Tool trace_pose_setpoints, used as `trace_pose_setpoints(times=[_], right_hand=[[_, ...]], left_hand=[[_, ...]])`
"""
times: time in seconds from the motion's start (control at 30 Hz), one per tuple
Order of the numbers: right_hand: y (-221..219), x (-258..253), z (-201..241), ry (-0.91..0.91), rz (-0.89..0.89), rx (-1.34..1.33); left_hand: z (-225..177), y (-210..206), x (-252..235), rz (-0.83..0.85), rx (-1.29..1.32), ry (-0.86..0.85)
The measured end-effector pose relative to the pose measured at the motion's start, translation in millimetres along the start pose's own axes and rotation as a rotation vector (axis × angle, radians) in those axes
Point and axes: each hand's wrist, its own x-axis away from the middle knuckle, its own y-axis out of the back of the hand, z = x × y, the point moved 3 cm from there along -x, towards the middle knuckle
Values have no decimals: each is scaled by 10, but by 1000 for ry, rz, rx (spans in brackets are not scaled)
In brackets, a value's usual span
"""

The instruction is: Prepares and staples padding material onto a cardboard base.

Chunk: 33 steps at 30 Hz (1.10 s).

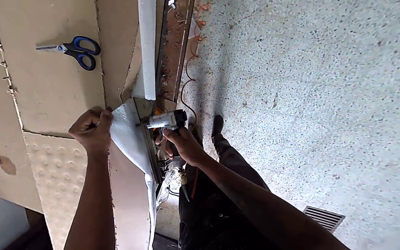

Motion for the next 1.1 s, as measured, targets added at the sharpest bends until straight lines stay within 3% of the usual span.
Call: trace_pose_setpoints(times=[0.23,0.37,0.47,0.6,0.7,0.83,0.93,1.1], right_hand=[[-46,208,-239,-16,-6,-12],[79,284,-274,53,-70,2],[353,502,-362,67,-187,-19],[557,714,-544,42,-250,-30],[435,689,-663,36,-217,-85],[137,499,-655,70,-132,-154],[-39,404,-675,108,-45,-157],[-70,495,-740,96,-18,-104]], left_hand=[[-4,-12,-30,15,15,-23],[-64,-44,14,-74,-75,-20],[-416,-39,348,-89,-158,194],[-1013,-99,1318,226,-510,518],[-921,-201,1656,292,-693,375],[-515,-6,1630,147,-214,75],[-396,28,1659,50,-137,13],[-431,35,1698,-95,-290,-21]])
